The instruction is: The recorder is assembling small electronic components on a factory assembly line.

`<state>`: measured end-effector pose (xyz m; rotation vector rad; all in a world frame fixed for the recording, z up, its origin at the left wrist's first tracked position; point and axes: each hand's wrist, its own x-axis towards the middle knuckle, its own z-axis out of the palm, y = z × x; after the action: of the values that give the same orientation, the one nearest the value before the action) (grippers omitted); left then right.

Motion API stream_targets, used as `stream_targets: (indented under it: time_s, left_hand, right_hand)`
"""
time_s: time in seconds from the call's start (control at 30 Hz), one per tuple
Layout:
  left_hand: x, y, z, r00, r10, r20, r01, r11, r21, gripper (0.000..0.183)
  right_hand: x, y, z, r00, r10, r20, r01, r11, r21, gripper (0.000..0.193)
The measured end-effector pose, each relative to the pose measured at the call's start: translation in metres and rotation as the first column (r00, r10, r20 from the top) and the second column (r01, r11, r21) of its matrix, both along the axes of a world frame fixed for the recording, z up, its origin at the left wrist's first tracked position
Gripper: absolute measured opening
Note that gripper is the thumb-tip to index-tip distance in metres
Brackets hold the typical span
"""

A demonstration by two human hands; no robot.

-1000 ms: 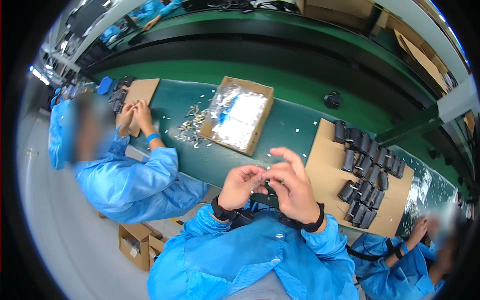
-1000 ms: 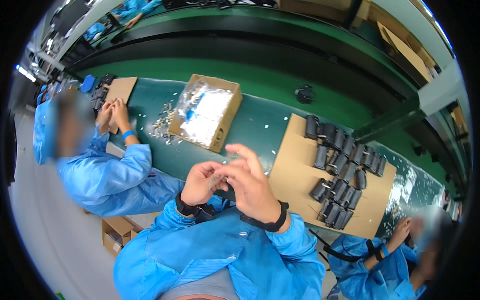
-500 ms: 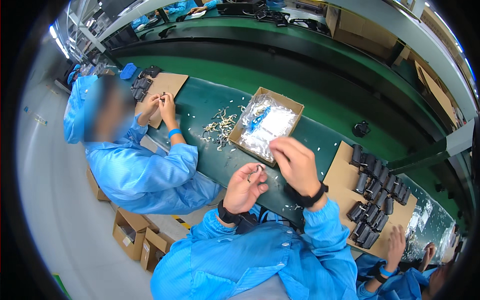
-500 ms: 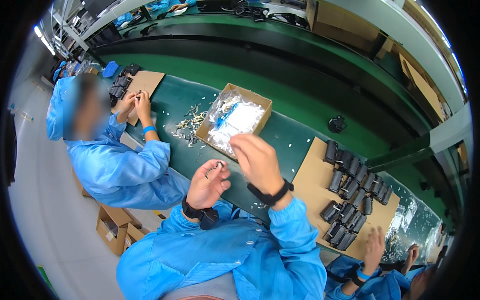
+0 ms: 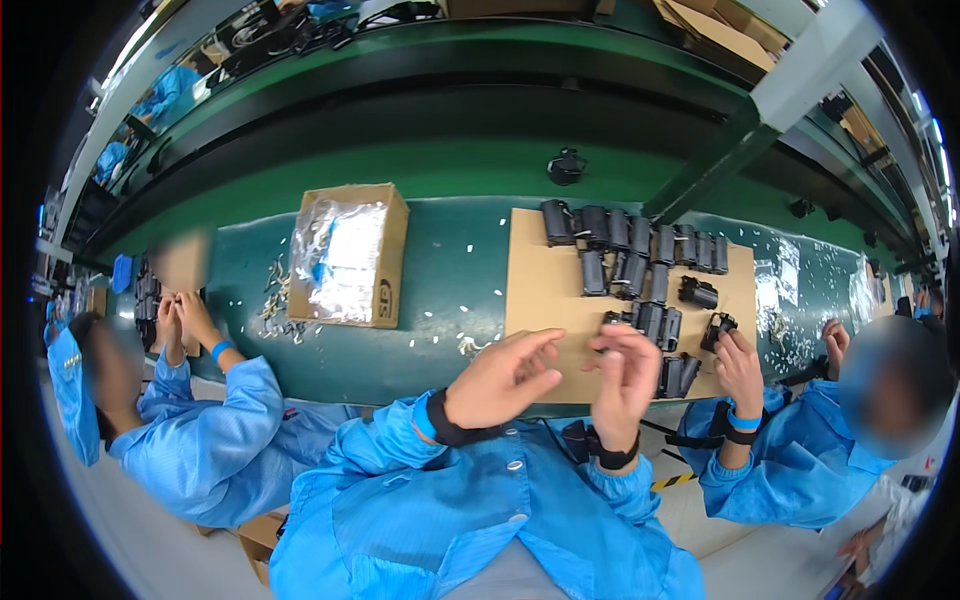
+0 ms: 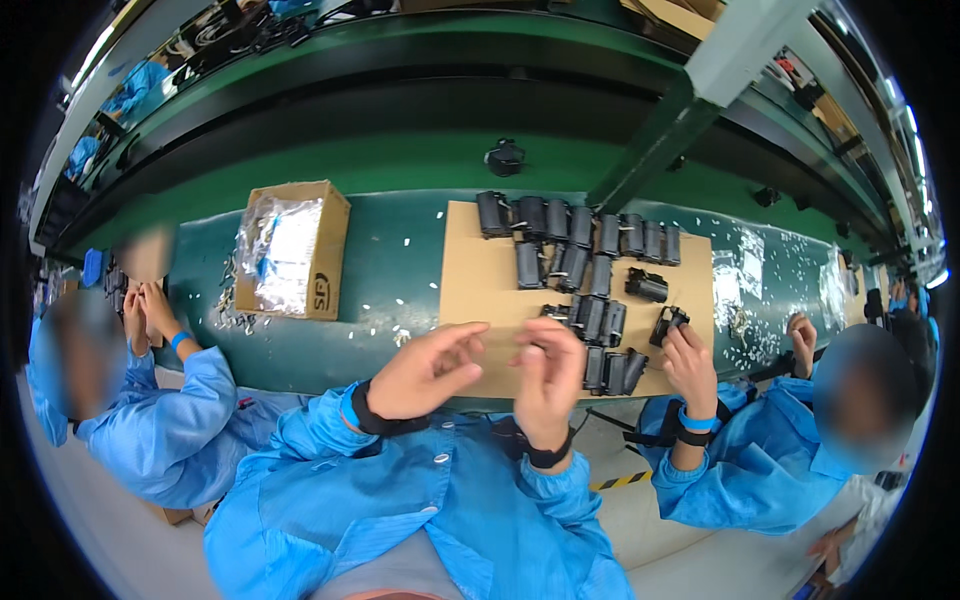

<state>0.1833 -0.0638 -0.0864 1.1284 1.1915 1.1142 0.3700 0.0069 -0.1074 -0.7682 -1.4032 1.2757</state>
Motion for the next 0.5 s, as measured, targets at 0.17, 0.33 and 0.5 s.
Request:
stream_targets:
  time_s: [0.17,0.33,0.5]
  left_hand:
    - [0.055,0.058,-0.025,0.778,0.029,-0.628,0.214,0.927,0.308,0.073]
    - [0.078,0.086,-0.065,0.684,0.053,-0.727,0.256,0.916,0.308,0.082]
    - [0.040,0.054,-0.028,0.994,0.025,0.104,-0.034,0.996,0.086,0.095]
  right_hand:
    - [0.064,0.008,-0.009,0.964,-0.262,-0.039,0.262,0.965,-0.013,0.021]
    - [0.089,0.003,-0.010,0.983,-0.181,0.015,0.179,0.956,-0.234,0.014]
    - [0.089,0.004,-0.004,0.997,0.039,0.069,-0.013,0.937,-0.350,0.022]
